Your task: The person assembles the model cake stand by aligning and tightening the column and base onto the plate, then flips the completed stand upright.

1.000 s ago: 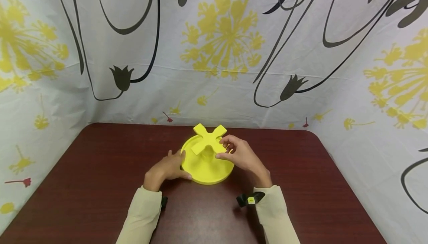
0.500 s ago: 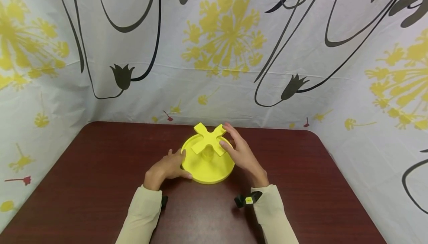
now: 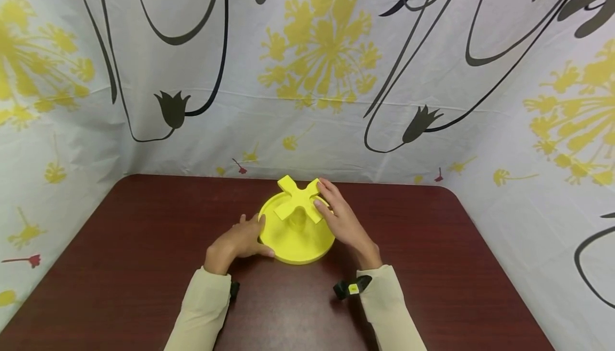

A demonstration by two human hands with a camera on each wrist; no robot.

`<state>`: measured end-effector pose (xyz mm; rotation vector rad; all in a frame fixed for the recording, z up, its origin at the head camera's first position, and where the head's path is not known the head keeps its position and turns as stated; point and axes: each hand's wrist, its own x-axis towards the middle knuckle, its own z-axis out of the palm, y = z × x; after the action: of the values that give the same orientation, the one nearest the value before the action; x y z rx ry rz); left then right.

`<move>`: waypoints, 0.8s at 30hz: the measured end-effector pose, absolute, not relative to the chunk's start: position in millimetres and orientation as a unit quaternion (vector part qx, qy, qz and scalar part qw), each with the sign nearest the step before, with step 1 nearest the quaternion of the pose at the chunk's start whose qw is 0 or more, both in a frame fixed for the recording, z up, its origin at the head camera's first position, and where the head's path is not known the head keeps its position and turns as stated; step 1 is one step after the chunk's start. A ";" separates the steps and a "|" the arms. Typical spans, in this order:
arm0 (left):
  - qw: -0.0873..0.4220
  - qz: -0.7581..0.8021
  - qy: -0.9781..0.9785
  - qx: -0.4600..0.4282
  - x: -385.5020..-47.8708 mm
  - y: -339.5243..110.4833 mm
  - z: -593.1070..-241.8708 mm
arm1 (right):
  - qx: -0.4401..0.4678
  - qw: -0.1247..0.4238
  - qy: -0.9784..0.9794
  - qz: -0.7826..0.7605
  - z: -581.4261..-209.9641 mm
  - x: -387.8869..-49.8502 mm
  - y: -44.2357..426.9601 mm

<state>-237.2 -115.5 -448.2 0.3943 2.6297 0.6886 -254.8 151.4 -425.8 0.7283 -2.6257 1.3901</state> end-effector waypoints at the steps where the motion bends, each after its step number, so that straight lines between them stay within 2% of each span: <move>1: 0.196 0.246 0.939 0.141 -237.1 -115.5 -448.2 | 0.233 0.038 -0.861 0.450 -425.5 -254.2 151.2; 13: 0.196 0.250 0.938 0.142 -236.5 -115.3 -447.2 | 0.198 0.089 -0.859 0.464 -423.8 -253.8 152.2; 24: 0.196 0.248 0.938 0.140 -236.8 -115.5 -447.6 | 0.166 0.085 -0.873 0.451 -421.4 -252.9 153.2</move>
<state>-236.8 -115.5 -447.6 0.3925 2.6277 0.6955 -252.9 153.2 -421.4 0.4936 -2.6035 1.3438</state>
